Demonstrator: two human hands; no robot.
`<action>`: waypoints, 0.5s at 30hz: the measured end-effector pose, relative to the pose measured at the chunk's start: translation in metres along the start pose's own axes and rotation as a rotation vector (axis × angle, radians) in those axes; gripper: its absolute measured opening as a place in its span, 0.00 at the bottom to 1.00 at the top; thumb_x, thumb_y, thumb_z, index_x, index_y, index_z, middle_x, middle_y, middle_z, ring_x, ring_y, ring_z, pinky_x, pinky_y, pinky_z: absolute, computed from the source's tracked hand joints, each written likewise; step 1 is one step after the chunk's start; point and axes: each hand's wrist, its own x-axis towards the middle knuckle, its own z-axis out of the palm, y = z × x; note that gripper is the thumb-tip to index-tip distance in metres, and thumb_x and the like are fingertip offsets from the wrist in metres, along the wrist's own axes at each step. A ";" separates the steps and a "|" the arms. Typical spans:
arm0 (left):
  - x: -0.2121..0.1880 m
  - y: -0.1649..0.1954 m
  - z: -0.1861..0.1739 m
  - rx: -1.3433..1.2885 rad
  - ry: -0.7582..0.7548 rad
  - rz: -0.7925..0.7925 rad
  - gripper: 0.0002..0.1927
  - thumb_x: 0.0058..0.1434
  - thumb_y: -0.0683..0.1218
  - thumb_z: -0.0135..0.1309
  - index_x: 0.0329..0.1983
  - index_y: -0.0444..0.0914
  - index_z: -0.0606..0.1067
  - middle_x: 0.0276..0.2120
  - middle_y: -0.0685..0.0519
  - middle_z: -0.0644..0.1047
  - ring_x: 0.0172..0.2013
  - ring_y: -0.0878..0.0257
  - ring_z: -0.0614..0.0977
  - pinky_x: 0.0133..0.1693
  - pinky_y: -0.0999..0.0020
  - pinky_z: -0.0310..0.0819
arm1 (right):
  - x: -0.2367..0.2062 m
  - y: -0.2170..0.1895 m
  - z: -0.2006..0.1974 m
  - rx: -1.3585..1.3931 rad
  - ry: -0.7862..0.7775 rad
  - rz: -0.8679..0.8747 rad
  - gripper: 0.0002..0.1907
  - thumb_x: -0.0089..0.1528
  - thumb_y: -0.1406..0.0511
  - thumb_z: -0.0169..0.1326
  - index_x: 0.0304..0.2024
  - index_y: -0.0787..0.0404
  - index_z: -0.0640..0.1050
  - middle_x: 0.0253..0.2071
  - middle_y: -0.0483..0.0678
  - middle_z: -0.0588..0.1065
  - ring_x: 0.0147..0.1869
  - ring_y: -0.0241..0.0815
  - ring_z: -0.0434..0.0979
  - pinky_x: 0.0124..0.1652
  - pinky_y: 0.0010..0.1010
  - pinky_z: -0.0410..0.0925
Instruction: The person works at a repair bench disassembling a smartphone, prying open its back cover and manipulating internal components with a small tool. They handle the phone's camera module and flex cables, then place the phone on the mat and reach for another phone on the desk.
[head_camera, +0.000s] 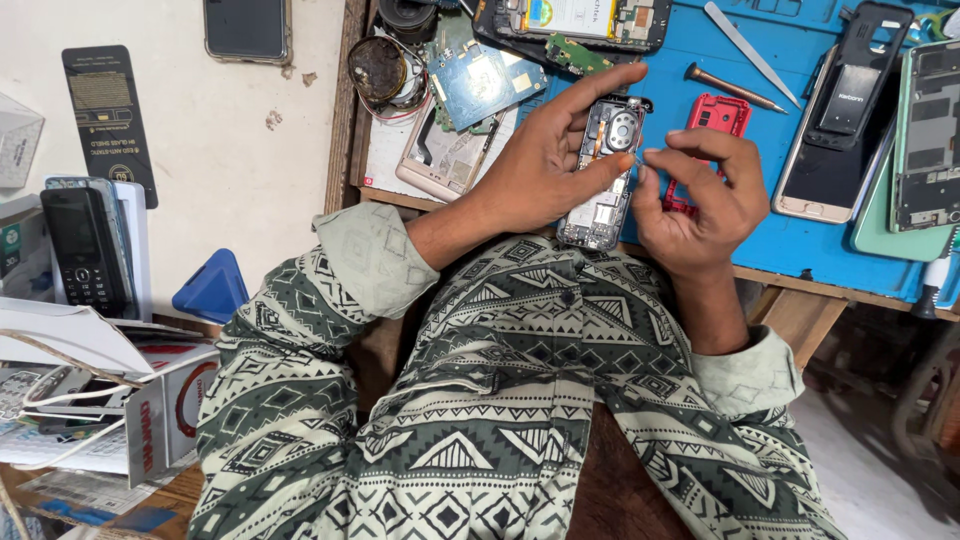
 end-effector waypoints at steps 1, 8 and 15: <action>0.000 0.000 0.000 -0.007 0.004 -0.022 0.35 0.73 0.34 0.59 0.77 0.39 0.56 0.66 0.48 0.71 0.58 0.68 0.78 0.61 0.71 0.79 | 0.000 0.000 0.000 -0.020 -0.003 -0.011 0.07 0.64 0.70 0.68 0.44 0.63 0.83 0.49 0.52 0.77 0.50 0.47 0.78 0.45 0.32 0.73; 0.000 0.000 0.001 0.053 -0.001 -0.011 0.36 0.72 0.35 0.60 0.78 0.40 0.57 0.68 0.49 0.69 0.61 0.66 0.79 0.63 0.68 0.81 | 0.000 0.003 -0.001 -0.186 -0.024 -0.109 0.06 0.64 0.65 0.68 0.40 0.59 0.84 0.47 0.47 0.79 0.49 0.47 0.77 0.58 0.42 0.68; 0.001 0.002 -0.001 0.121 -0.041 0.101 0.26 0.74 0.36 0.59 0.71 0.40 0.64 0.66 0.52 0.70 0.64 0.67 0.75 0.66 0.69 0.74 | 0.001 0.002 -0.001 -0.091 -0.035 -0.019 0.05 0.63 0.66 0.66 0.38 0.61 0.84 0.46 0.48 0.78 0.51 0.47 0.73 0.57 0.39 0.63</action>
